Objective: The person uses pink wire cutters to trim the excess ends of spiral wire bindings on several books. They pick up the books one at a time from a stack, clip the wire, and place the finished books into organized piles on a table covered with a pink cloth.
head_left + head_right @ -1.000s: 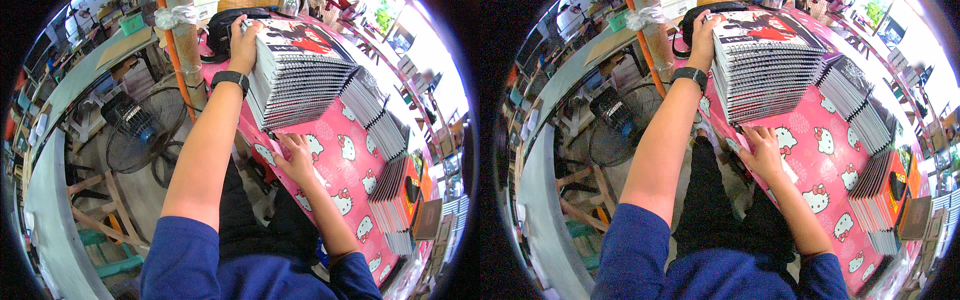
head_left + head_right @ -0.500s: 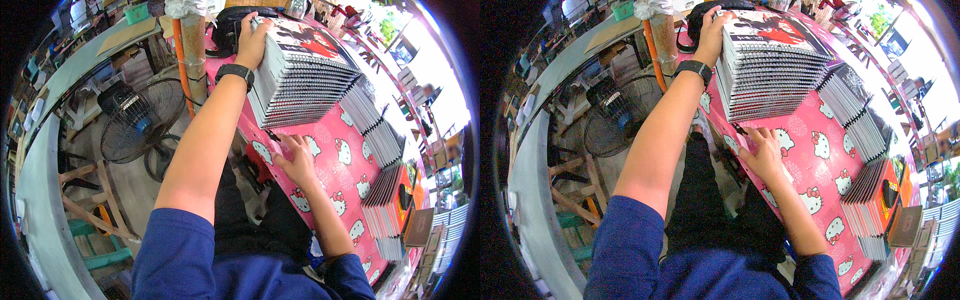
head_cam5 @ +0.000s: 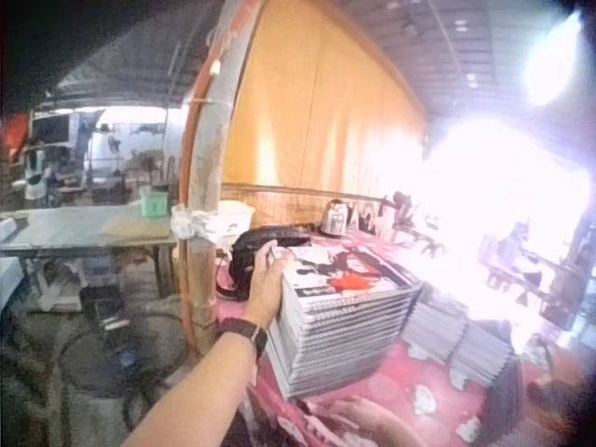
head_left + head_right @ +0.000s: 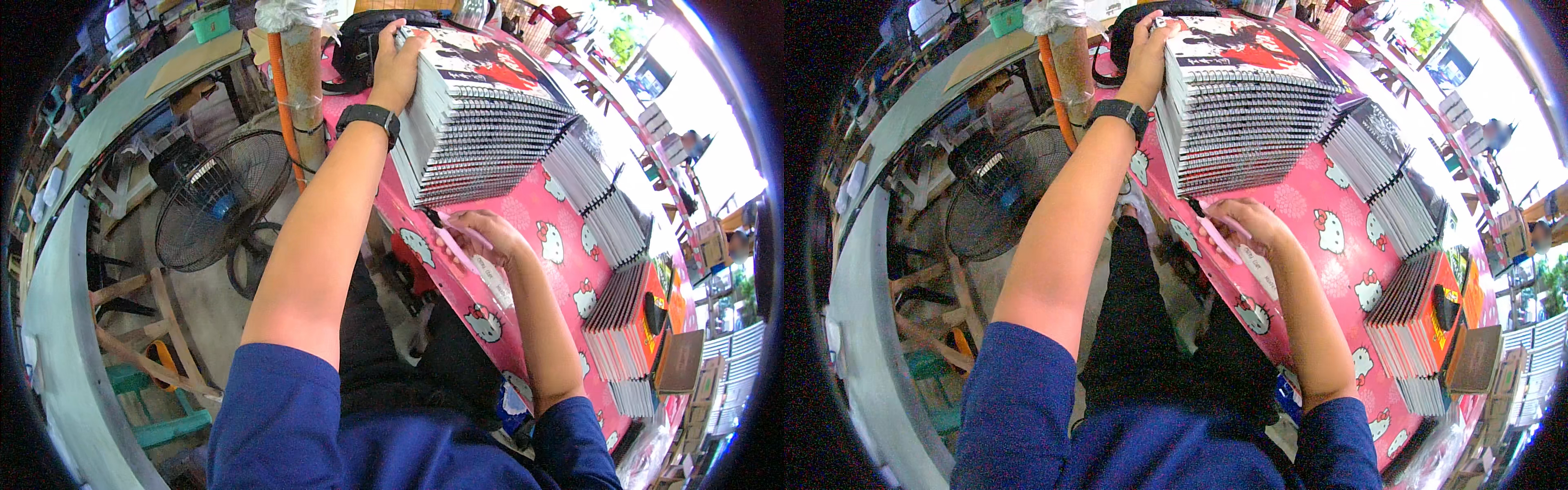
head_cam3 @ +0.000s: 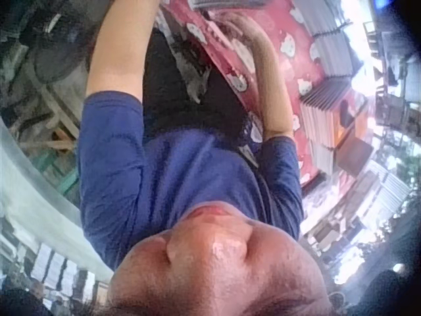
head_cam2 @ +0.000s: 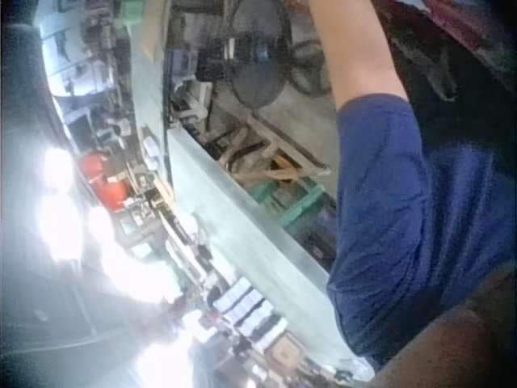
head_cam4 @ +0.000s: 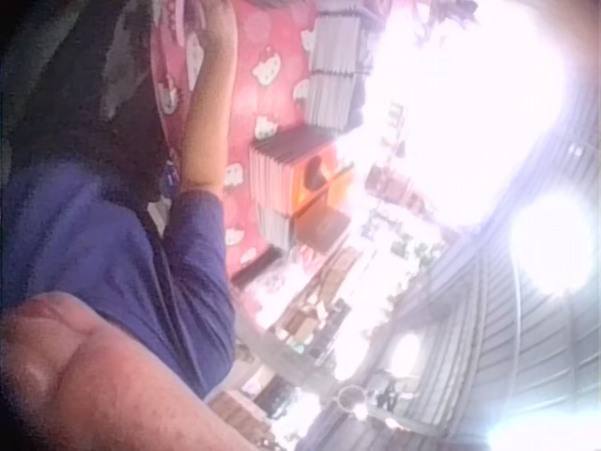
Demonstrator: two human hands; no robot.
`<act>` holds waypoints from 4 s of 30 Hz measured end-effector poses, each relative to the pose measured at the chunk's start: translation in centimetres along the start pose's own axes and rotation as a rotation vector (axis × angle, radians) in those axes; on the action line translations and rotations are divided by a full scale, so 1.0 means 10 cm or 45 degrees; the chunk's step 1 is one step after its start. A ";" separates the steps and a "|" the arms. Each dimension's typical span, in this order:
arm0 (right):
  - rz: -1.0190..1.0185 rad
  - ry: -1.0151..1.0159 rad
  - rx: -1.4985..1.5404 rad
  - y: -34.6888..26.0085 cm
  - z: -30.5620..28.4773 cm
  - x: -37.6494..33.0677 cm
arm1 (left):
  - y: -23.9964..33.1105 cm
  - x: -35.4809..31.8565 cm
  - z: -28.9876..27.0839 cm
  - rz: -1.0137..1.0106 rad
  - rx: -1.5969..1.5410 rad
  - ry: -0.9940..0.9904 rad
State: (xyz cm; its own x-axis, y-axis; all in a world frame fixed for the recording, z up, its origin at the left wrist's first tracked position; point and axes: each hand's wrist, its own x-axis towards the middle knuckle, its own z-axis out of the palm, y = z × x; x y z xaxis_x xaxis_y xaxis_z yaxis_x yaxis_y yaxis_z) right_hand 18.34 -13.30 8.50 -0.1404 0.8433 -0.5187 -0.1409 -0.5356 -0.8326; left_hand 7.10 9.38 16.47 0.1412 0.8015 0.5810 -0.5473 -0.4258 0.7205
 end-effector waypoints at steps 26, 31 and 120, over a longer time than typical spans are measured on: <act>0.044 -0.019 -0.703 -0.28 -0.06 0.16 | -0.22 0.11 -0.22 -0.131 -0.237 0.193; -0.540 0.527 -1.612 0.11 0.21 -0.44 | -0.79 -0.49 -0.89 -0.391 0.413 -0.172; -1.575 1.773 -0.841 -0.57 -0.25 -0.88 | 0.53 -0.95 -0.33 -0.074 0.140 -0.002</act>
State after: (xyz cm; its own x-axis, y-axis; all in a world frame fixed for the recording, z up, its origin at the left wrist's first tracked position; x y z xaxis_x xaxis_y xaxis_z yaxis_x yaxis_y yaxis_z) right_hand 22.82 -17.53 17.34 0.5096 0.2982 0.8071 0.8270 0.0889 -0.5551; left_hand 0.12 0.92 13.52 0.1714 0.8256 0.5376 -0.4446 -0.4222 0.7900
